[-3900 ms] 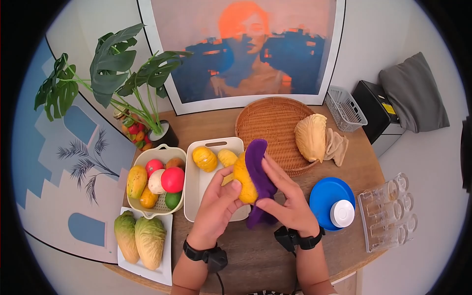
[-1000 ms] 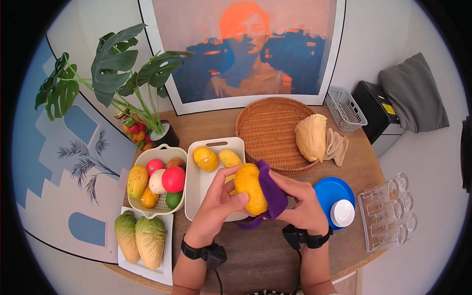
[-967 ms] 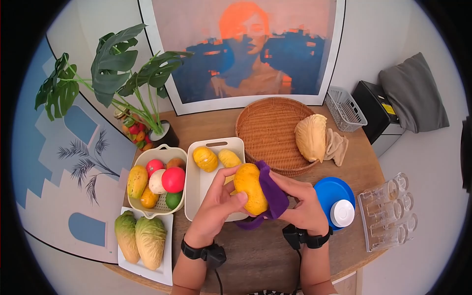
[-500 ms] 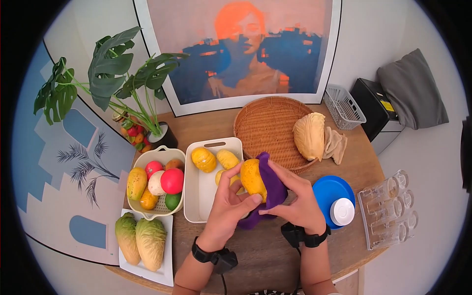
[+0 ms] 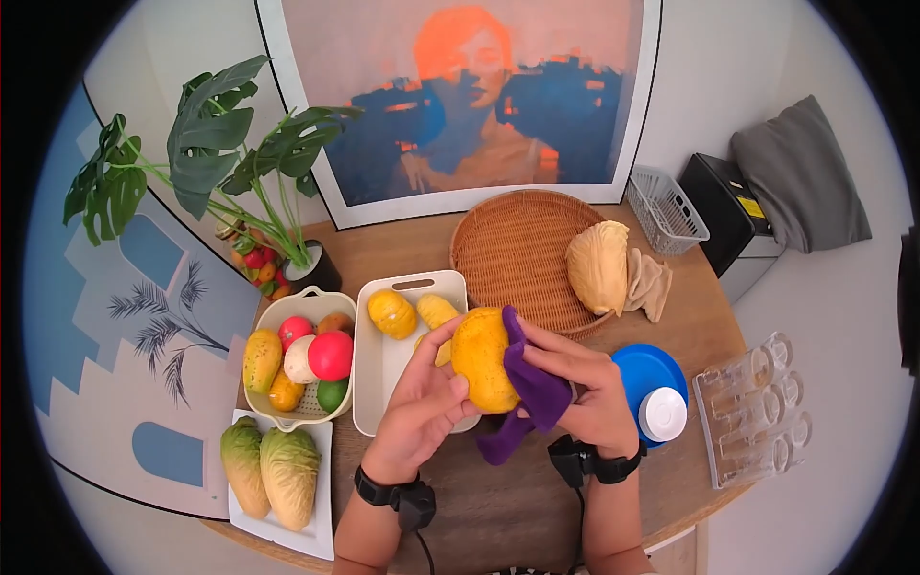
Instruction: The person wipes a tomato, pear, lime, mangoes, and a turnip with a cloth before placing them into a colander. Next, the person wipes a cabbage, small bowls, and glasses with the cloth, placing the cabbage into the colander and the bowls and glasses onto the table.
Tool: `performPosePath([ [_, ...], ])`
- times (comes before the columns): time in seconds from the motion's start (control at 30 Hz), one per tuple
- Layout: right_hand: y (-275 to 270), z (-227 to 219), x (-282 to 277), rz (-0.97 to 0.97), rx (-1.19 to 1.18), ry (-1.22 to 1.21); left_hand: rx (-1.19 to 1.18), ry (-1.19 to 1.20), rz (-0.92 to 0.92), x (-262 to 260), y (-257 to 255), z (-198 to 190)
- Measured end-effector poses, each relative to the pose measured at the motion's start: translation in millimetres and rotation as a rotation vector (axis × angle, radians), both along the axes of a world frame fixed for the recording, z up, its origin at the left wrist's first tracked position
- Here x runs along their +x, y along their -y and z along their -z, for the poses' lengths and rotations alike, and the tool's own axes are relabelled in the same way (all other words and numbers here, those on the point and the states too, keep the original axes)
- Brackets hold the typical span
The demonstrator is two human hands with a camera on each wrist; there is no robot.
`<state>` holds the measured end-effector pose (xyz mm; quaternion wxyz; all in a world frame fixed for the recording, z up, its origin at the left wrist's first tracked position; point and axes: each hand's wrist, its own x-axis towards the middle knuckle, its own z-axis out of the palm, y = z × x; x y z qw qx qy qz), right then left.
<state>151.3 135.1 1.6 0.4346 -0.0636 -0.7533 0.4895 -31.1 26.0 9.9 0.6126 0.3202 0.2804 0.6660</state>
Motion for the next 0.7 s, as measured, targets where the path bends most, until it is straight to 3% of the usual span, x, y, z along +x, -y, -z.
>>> performPosePath([
  [0.17, -1, 0, -3, 0.093, 0.184, 0.065, 0.014, -0.096, -0.060, 5, 0, 0],
  [0.33, 6, -7, -8, 0.082, 0.154, 0.091, 0.081, -0.202, -0.124, 4, -2, 6],
  [0.63, 6, -7, -3, -0.070, -0.011, 0.032, 0.073, -0.241, 0.140, -10, 9, -9],
  [0.7, 4, -3, -1, -0.085, -0.027, 0.025, 0.025, -0.357, 0.186, -10, 12, -11],
])
